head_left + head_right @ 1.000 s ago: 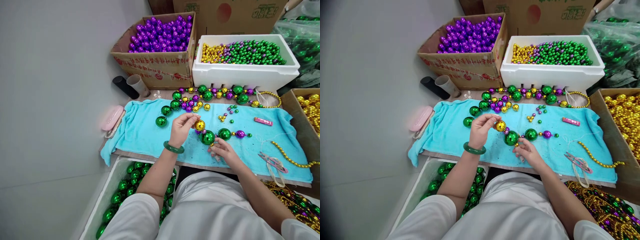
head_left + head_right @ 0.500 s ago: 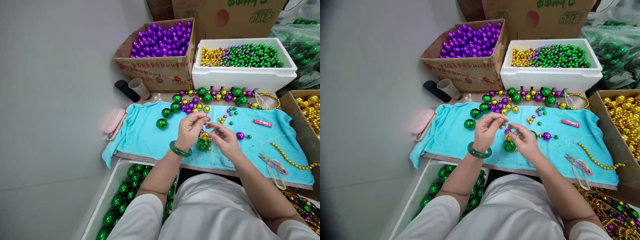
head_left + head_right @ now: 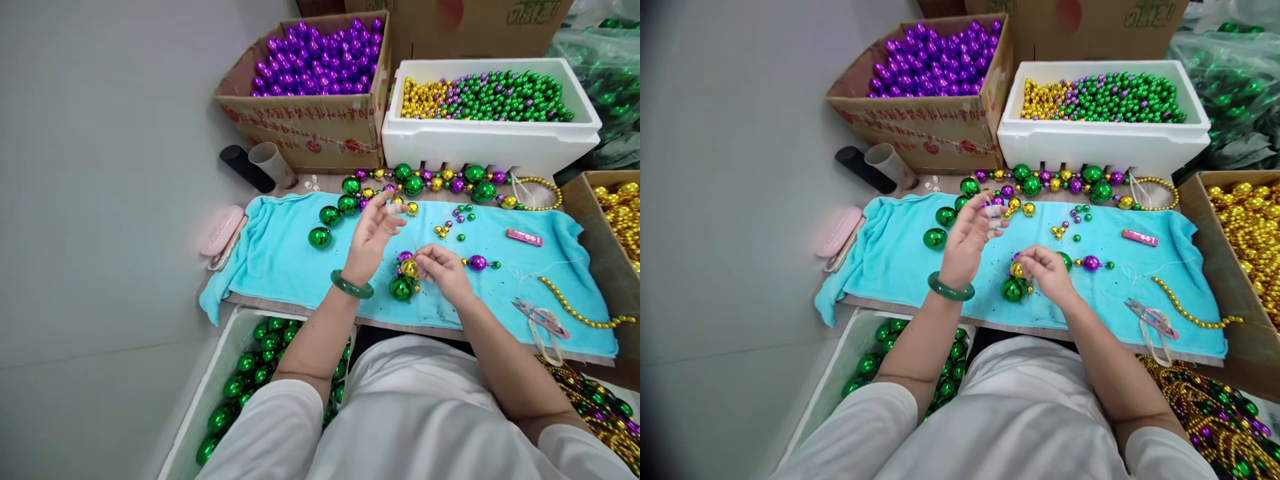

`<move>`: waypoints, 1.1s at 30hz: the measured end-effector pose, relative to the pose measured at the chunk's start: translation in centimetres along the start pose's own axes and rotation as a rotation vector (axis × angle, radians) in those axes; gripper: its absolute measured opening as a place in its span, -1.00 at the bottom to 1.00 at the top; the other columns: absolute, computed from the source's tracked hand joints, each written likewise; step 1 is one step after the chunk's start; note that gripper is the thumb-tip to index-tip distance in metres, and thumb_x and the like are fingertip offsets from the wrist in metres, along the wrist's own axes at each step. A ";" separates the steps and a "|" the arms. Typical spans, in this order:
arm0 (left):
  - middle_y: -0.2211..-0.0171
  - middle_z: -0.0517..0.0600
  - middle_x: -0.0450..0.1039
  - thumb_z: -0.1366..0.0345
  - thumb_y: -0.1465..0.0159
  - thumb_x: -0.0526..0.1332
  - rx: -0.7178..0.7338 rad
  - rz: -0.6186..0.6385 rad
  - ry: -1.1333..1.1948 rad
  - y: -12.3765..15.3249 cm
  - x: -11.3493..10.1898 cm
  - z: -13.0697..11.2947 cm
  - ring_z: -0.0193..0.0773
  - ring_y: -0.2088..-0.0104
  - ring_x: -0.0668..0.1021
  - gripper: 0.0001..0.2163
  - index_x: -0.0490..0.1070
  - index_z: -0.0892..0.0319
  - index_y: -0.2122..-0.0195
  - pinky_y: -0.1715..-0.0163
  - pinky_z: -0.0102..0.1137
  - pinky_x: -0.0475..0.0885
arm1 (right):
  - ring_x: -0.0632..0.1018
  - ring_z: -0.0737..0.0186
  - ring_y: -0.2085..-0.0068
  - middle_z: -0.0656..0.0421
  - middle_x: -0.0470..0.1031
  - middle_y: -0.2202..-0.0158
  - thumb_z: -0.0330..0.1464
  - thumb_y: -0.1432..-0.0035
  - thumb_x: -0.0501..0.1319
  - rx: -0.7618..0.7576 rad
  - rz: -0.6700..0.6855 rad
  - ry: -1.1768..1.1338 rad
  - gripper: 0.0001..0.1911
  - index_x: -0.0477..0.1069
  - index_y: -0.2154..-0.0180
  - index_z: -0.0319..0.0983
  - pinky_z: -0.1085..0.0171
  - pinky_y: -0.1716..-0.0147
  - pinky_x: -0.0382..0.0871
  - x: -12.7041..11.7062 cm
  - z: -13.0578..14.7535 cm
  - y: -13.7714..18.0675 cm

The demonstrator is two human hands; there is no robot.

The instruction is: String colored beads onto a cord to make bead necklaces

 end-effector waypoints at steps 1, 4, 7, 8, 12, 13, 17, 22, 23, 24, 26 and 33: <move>0.16 0.02 0.49 0.09 -0.17 0.27 -0.048 0.076 -0.019 0.3 0.4 0.6 -0.30 0.22 0.53 -0.61 0.37 0.07 0.00 0.22 -0.40 0.42 | 0.33 0.43 0.62 0.29 0.35 0.65 -0.15 0.00 0.31 -0.033 -0.018 -0.005 -0.74 0.42 0.44 -0.23 0.40 0.64 0.20 -0.1 0.5 -0.1; 0.28 -0.01 0.49 0.16 -0.10 0.34 -0.201 0.304 -0.149 1.7 1.4 2.5 -0.31 0.31 0.51 -0.60 0.41 0.13 0.04 0.28 -0.41 0.41 | 0.30 0.45 0.63 0.30 0.33 0.64 -0.15 -0.02 0.30 -0.110 -0.029 -0.004 -0.73 0.40 0.42 -0.23 0.41 0.66 0.16 -0.4 2.5 -0.4; 0.49 -0.08 0.42 0.17 -0.19 0.24 -0.294 0.414 -0.318 2.8 1.3 3.4 -0.40 0.54 0.41 -0.78 0.47 0.20 0.23 0.51 -0.47 0.32 | 0.31 0.47 0.64 0.30 0.30 0.63 -0.18 -0.07 0.28 -0.186 -0.051 0.022 -0.76 0.39 0.38 -0.22 0.44 0.68 0.10 -1.0 5.0 -0.3; 0.53 -0.08 0.40 0.17 -0.22 0.19 -0.285 0.420 -0.379 2.8 1.0 3.4 -0.41 0.58 0.38 -0.79 0.48 0.21 0.28 0.54 -0.47 0.29 | 0.32 0.47 0.63 0.30 0.29 0.63 -0.19 -0.09 0.26 -0.229 -0.085 0.031 -0.79 0.39 0.37 -0.21 0.44 0.68 0.08 -1.4 6.0 -0.1; 0.44 -0.03 0.49 0.24 -0.25 0.15 -0.027 0.358 -0.730 1.8 -1.2 2.3 -0.33 0.43 0.48 -0.82 0.51 0.17 0.34 0.40 -0.43 0.35 | 0.30 0.50 0.63 0.32 0.22 0.63 -0.32 -0.13 0.23 -0.466 -0.272 -0.014 -0.90 0.39 0.39 -0.21 0.44 0.68 0.06 -4.3 10.0 0.9; 0.40 -0.02 0.51 0.26 -0.25 0.14 0.046 0.326 -0.838 1.4 -1.9 2.0 -0.30 0.38 0.49 -0.83 0.52 0.17 0.34 0.34 -0.40 0.36 | 0.28 0.50 0.64 0.32 0.21 0.64 -0.35 -0.11 0.24 -0.517 -0.307 -0.059 -0.91 0.39 0.41 -0.22 0.45 0.70 0.05 -5.2 10.7 1.2; 0.35 0.01 0.52 0.31 -0.26 0.13 0.175 0.194 -1.129 -0.1 -4.1 1.8 -0.26 0.32 0.50 -0.83 0.51 0.18 0.31 0.27 -0.36 0.36 | 0.22 0.46 0.68 0.32 0.23 0.70 -0.42 0.07 0.31 -0.605 -0.435 -0.229 -0.89 0.38 0.49 -0.26 0.44 0.79 -0.02 -9.3 12.1 2.3; 0.35 0.00 0.50 0.27 -0.31 0.08 0.239 0.044 -1.193 -1.4 -4.9 1.4 -0.27 0.29 0.50 -0.79 0.49 0.18 0.32 0.25 -0.36 0.36 | 0.24 0.43 0.70 0.31 0.27 0.71 -0.42 0.13 0.32 -0.521 -0.516 -0.281 -0.88 0.39 0.52 -0.27 0.44 0.82 -0.04 -11.6 10.8 3.7; 0.35 -0.01 0.50 0.26 -0.32 0.06 0.260 -0.015 -1.191 -1.6 -5.1 0.9 -0.28 0.29 0.50 -0.78 0.48 0.18 0.31 0.25 -0.36 0.36 | 0.24 0.42 0.71 0.31 0.27 0.71 -0.41 0.13 0.33 -0.492 -0.516 -0.291 -0.87 0.39 0.51 -0.27 0.44 0.83 -0.05 -11.7 10.4 3.8; 0.35 -0.01 0.50 0.24 -0.33 0.04 0.279 -0.077 -1.186 -1.9 -5.3 0.4 -0.29 0.28 0.50 -0.76 0.48 0.18 0.31 0.25 -0.35 0.36 | 0.25 0.42 0.71 0.30 0.27 0.70 -0.41 0.15 0.34 -0.465 -0.518 -0.300 -0.86 0.39 0.51 -0.27 0.44 0.83 -0.04 -11.8 9.9 4.0; 0.36 -0.03 0.49 0.22 -0.34 0.04 0.309 -0.184 -1.180 -2.2 -5.9 -0.8 -0.30 0.28 0.49 -0.75 0.47 0.18 0.31 0.23 -0.34 0.35 | 0.26 0.42 0.71 0.30 0.27 0.70 -0.41 0.17 0.34 -0.424 -0.532 -0.317 -0.85 0.39 0.52 -0.28 0.44 0.82 -0.02 -12.1 9.1 4.2; 0.52 -0.09 0.43 0.20 -0.26 0.15 0.013 -0.194 -0.850 -1.3 -9.1 -0.8 -0.37 0.47 0.46 -0.80 0.47 0.21 0.35 0.44 -0.39 0.38 | 0.27 0.43 0.71 0.29 0.26 0.70 -0.45 0.16 0.29 -0.359 -0.600 -0.377 -0.92 0.39 0.53 -0.29 0.44 0.82 -0.03 -14.6 7.2 4.6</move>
Point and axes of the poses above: each hand's wrist, its own y-axis away from the middle knuckle, its own x-axis out of the palm, z = x × y, the point moved 2 cm from there along -y, towards the middle knuckle
